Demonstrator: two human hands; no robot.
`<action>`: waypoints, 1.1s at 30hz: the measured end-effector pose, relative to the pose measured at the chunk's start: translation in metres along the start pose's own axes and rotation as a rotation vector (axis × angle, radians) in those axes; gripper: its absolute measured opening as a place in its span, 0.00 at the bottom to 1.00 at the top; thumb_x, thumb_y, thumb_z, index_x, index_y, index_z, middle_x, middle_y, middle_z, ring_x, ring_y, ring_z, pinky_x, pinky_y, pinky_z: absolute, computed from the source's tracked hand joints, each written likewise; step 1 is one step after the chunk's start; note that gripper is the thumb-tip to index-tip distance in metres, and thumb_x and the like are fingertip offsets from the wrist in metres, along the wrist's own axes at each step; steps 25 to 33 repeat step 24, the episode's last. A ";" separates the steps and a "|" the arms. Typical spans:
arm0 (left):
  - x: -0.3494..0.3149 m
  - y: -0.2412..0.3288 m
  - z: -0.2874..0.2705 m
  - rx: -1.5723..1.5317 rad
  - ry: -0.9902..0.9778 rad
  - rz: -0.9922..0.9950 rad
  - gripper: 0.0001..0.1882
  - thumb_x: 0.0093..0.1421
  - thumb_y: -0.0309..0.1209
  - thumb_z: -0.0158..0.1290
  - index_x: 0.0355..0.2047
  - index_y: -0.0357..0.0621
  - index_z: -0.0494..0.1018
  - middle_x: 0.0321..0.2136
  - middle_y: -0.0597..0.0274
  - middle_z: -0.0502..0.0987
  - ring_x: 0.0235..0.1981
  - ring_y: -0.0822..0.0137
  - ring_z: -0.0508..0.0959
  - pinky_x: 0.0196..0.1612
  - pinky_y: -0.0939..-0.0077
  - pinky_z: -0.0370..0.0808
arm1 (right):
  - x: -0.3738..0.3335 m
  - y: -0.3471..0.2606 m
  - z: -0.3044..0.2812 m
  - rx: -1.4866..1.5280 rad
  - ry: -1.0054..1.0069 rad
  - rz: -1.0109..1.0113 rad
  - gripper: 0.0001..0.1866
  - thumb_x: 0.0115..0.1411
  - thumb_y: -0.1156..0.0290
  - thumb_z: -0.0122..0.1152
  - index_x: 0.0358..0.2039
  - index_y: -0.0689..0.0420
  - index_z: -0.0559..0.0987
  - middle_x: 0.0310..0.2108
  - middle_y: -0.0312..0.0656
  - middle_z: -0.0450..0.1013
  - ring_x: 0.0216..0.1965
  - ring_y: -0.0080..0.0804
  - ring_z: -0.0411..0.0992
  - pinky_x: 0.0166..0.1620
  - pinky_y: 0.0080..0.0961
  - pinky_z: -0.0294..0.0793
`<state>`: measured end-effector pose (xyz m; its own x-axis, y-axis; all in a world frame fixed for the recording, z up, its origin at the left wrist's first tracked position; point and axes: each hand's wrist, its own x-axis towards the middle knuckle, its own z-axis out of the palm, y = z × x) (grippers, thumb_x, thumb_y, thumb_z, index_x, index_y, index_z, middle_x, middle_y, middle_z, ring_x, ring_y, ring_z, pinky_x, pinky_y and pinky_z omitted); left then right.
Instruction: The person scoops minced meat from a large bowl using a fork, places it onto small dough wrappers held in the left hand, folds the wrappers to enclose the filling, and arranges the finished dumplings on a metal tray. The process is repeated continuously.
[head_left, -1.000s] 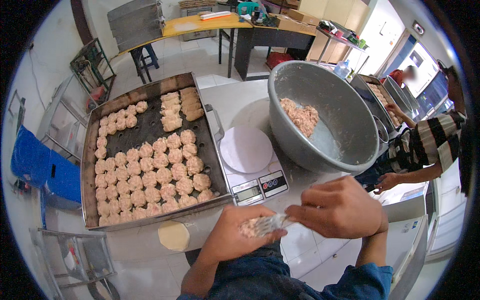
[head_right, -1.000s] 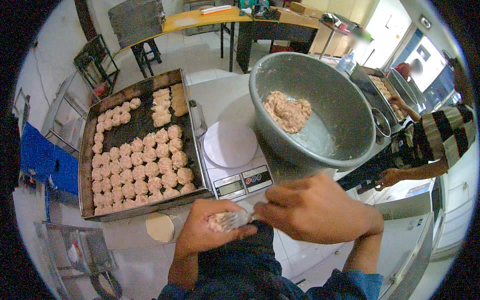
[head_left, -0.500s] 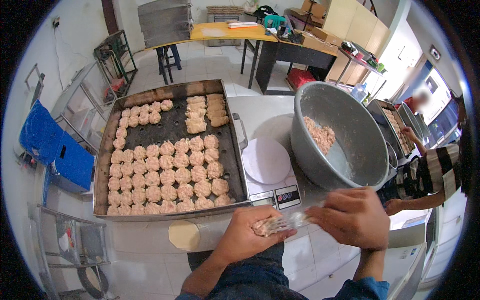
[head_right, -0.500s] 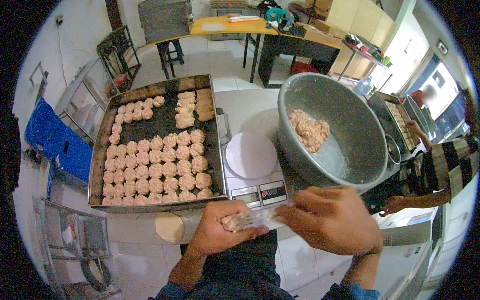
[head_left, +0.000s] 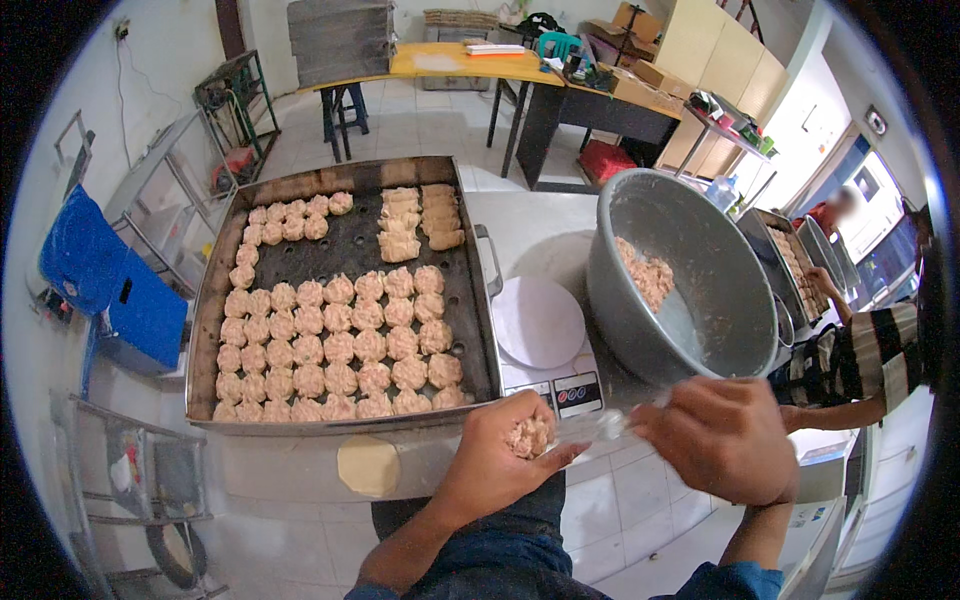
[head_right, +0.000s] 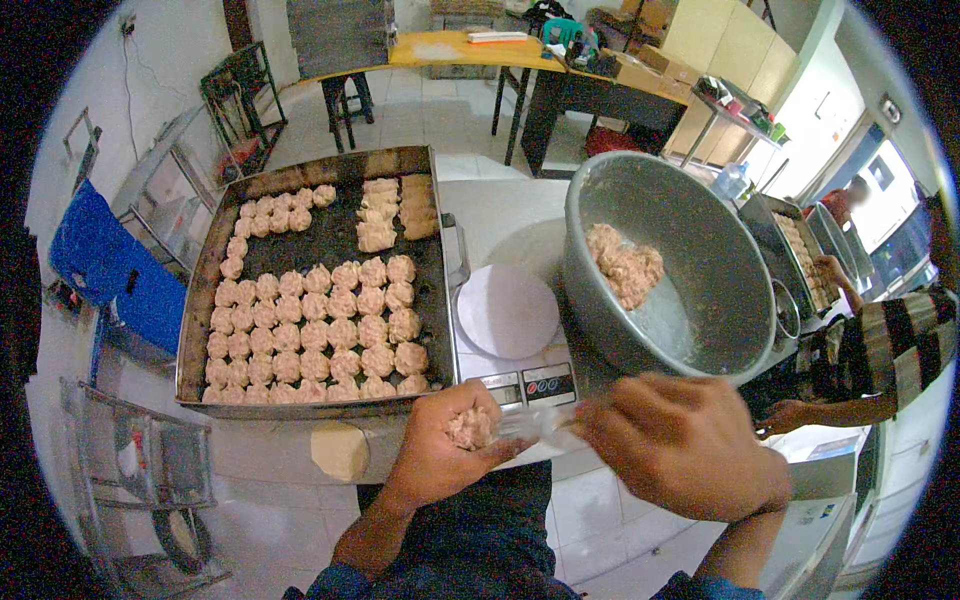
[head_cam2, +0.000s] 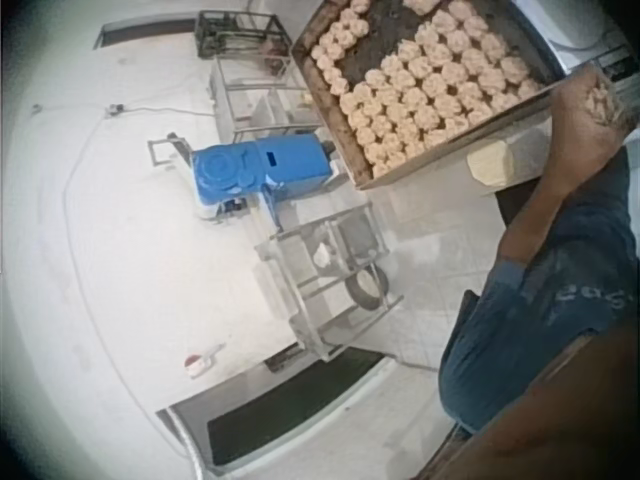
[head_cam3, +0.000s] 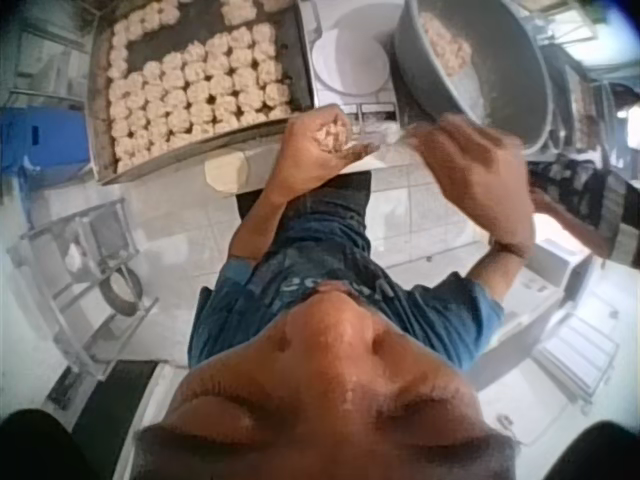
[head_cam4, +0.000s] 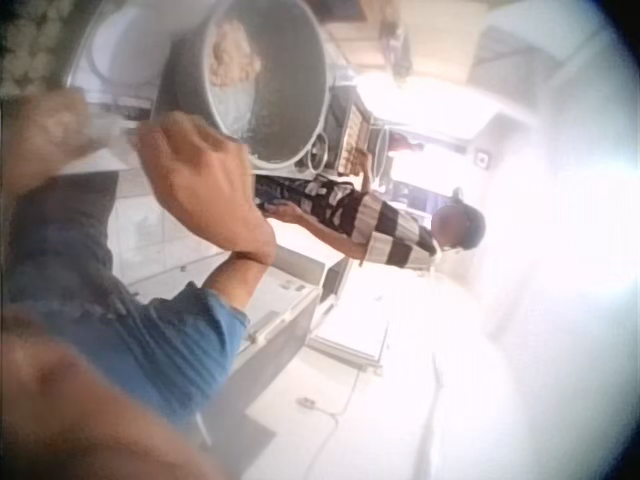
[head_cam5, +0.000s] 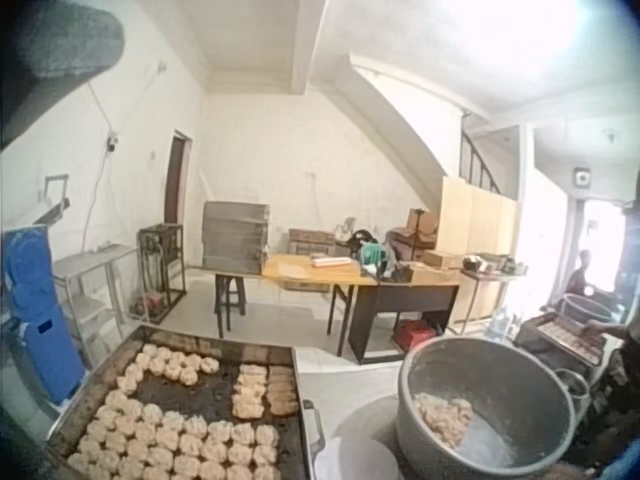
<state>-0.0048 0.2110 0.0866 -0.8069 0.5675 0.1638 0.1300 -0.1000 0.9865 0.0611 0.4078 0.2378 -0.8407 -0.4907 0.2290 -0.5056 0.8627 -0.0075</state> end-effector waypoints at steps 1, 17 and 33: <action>-0.001 0.005 0.000 -0.012 0.014 -0.034 0.16 0.53 0.31 0.70 0.31 0.39 0.73 0.26 0.65 0.77 0.28 0.80 0.72 0.32 0.79 0.71 | 0.001 -0.003 -0.010 -0.010 0.093 0.012 0.10 0.63 0.69 0.62 0.27 0.60 0.77 0.23 0.40 0.74 0.22 0.36 0.73 0.24 0.31 0.71; 0.003 0.009 -0.008 0.255 0.039 0.061 0.13 0.48 0.29 0.69 0.26 0.40 0.74 0.21 0.62 0.76 0.24 0.70 0.73 0.30 0.73 0.71 | 0.008 -0.002 -0.002 0.041 -0.365 -0.051 0.07 0.59 0.67 0.62 0.30 0.56 0.79 0.19 0.37 0.69 0.21 0.36 0.75 0.25 0.34 0.75; 0.006 0.011 -0.008 0.277 -0.085 -0.065 0.13 0.50 0.31 0.64 0.28 0.35 0.74 0.24 0.46 0.76 0.26 0.52 0.79 0.34 0.62 0.74 | 0.008 0.048 -0.001 0.906 -0.618 0.226 0.15 0.67 0.59 0.59 0.41 0.57 0.84 0.31 0.48 0.82 0.28 0.35 0.81 0.33 0.33 0.78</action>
